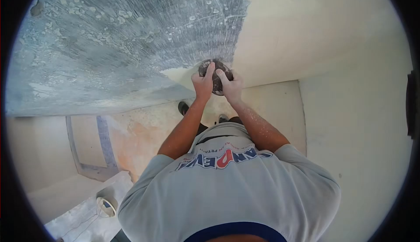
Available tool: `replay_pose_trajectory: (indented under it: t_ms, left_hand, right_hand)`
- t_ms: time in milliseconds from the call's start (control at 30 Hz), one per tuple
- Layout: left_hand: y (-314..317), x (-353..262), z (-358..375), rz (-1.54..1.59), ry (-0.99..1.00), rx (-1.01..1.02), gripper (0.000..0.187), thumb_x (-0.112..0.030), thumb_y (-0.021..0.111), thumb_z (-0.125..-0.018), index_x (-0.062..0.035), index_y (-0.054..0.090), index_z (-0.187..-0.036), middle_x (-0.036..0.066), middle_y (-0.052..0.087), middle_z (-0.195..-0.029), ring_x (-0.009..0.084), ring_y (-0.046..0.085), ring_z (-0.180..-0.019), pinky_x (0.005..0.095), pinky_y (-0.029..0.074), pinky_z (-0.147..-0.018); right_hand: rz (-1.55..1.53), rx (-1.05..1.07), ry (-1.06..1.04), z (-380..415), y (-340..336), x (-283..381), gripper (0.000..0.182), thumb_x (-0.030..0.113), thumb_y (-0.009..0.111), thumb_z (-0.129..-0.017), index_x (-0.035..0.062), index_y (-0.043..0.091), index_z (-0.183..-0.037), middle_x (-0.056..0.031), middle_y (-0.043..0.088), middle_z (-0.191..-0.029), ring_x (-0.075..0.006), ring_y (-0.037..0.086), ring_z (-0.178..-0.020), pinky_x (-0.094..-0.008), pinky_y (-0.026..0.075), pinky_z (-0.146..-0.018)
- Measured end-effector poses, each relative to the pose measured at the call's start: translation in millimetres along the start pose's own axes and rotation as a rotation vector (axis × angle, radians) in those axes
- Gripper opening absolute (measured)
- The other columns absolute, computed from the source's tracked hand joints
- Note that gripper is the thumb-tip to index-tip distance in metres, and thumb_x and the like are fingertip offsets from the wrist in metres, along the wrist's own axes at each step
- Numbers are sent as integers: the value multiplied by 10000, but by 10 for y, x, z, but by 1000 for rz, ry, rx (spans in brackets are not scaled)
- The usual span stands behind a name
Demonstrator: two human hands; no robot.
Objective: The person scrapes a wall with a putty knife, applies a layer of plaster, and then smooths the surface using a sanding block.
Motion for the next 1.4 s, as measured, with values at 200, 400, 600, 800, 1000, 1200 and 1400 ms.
replay_pose_trajectory:
  t_ms: [200, 400, 600, 800, 1000, 1200, 1400]
  left_hand:
    - [-69, 266, 92, -11, -91, -38, 248, -194, 738, -910, 52, 728, -940, 22, 699, -852, 84, 617, -766, 276, 509, -692]
    - [-81, 250, 108, 207, -220, 86, 304, -210, 756, -891, 45, 709, -1048, 65, 713, -993, 127, 669, -846, 286, 540, -724]
    - [-136, 526, 288, 344, -365, 84, 290, -188, 765, -886, 48, 697, -1041, 70, 709, -980, 136, 673, -845, 276, 548, -736]
    - [-54, 445, 215, 336, -368, -23, 283, -198, 760, -889, 46, 697, -1017, 85, 707, -959, 147, 682, -842, 286, 562, -723]
    - [-55, 468, 212, 242, -292, -58, 277, -198, 757, -889, 46, 711, -1011, 66, 713, -956, 129, 674, -797, 278, 544, -690]
    - [-45, 503, 287, 228, -267, -86, 275, -217, 748, -894, 49, 727, -959, 48, 713, -869, 113, 657, -749, 280, 525, -657]
    - [-24, 463, 201, 234, -219, -47, 263, -232, 750, -891, 30, 727, -873, 1, 678, -771, 81, 611, -701, 276, 497, -626]
  right_hand:
    - [216, 6, 150, 123, -94, -547, 423, 362, 812, -817, -35, 679, -759, -124, 629, -617, -138, 568, -577, -344, 481, -574]
    - [189, -24, 147, 144, -108, -402, 398, 343, 800, -829, -39, 693, -802, -113, 653, -650, -132, 577, -591, -342, 485, -581]
    - [81, 20, 234, 240, -215, -663, 338, 276, 784, -858, -43, 686, -799, -43, 634, -660, -78, 555, -613, -300, 480, -556]
    - [73, 35, 152, 160, -151, -658, 348, 288, 792, -847, -41, 693, -794, -80, 655, -654, -104, 585, -601, -313, 490, -557]
    - [195, 24, 148, 160, -152, -643, 374, 315, 801, -831, -39, 689, -789, -116, 655, -643, -128, 604, -593, -335, 495, -564]
    - [284, 40, 127, 243, -247, -754, 380, 320, 799, -833, -36, 675, -785, -117, 663, -658, -134, 595, -586, -334, 490, -564]
    - [155, 46, 88, 55, -124, -460, 367, 304, 792, -832, -37, 665, -789, -125, 644, -652, -143, 582, -594, -343, 484, -568]
Point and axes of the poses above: each hand's wrist, its own z-axis away from the middle knuckle, its own y-axis out of the palm, x = y × z, the point moved 1 cm from there along -z, towards the middle knuckle
